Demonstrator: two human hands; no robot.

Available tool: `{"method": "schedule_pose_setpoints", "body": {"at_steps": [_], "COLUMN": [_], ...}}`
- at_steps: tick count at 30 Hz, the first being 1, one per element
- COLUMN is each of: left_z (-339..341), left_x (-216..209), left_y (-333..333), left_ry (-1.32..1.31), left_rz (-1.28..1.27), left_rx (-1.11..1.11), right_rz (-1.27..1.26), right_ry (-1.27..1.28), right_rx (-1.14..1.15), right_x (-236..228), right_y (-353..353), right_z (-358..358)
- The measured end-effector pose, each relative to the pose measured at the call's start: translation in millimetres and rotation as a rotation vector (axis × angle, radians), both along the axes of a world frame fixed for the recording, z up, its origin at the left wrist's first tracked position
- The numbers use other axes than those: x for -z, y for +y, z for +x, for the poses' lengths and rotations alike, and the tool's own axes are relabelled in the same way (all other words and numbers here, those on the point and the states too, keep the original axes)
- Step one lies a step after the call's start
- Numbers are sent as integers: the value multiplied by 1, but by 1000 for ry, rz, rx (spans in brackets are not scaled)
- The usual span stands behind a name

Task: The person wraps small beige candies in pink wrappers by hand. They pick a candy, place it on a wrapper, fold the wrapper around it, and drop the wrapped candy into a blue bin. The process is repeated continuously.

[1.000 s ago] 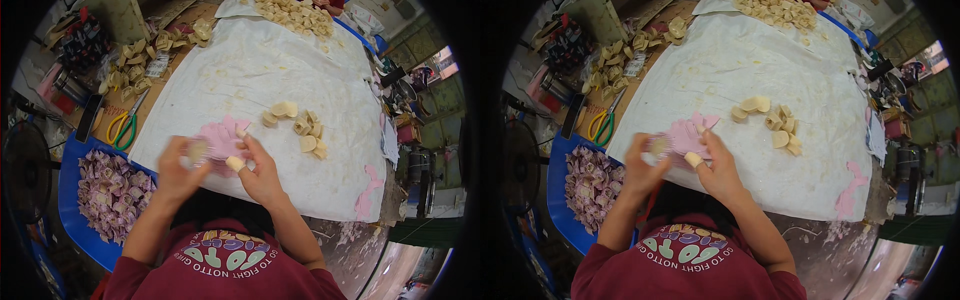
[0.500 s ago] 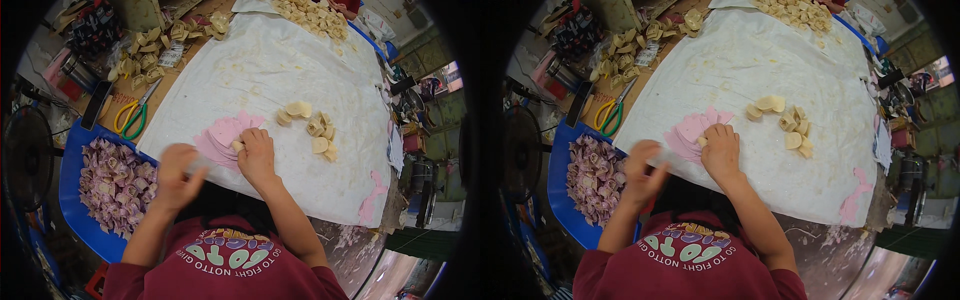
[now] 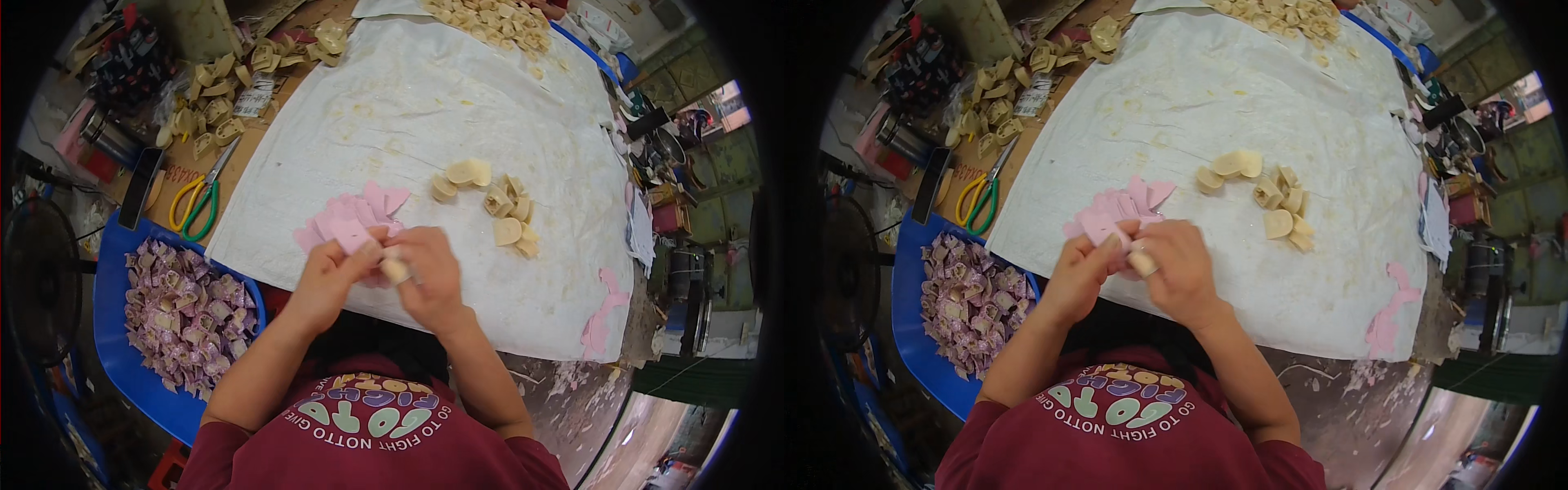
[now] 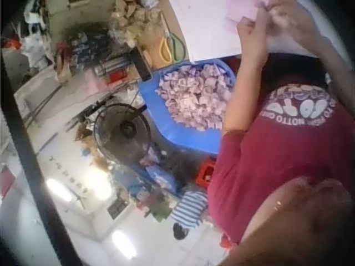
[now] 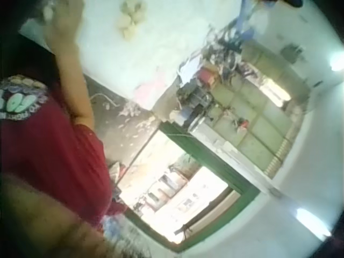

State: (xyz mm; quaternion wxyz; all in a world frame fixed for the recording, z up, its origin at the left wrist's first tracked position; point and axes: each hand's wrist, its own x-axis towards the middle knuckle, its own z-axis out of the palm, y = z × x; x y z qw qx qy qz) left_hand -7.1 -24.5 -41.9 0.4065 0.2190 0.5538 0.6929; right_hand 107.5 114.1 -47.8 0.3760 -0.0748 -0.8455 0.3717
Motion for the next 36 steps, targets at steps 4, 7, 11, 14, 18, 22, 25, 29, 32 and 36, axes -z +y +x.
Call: {"method": "schedule_pose_setpoints", "body": {"at_steps": [4, 7, 11, 14, 18, 22, 25, 29, 32, 36], "left_z": [-13, -20, -25, -24, -2, 2, 0, -11, -7, 0], "left_x": [-1, -8, -5, -4, -7, -22, -23, -25, -28, -29], "left_y": [2, 3, 11, 14, 40, 41, 35, 28, 24, 17], "left_ry": [-370, -422, -525, -632, -717, -738, -647, -525, -527, -586], "left_rz": [36, 64, 177, 264, 340, 355, 350, 409, 395, 364], "left_rx": [-26, -77, -135, -133, -94, -124, -154, -213, -240, -237], "right_rz": [11, 258, -49, -532, -22, -611, -733, -289, -244, -155], "right_ry": [-103, -286, -220, -13, 27, 10, -38, -213, -176, -136], "right_rx": [165, 321, 388, 316, 85, -246, -231, -102, -104, -143], "right_x": [2, 12, 42, 30, -20, -16, -22, -38, -39, -52], "right_y": [30, 67, 97, 91, 0, -39, -48, -62, -54, -61], "right_z": [-7, -18, -11, 6, 8, 8, 5, 6, 7, 2]}}
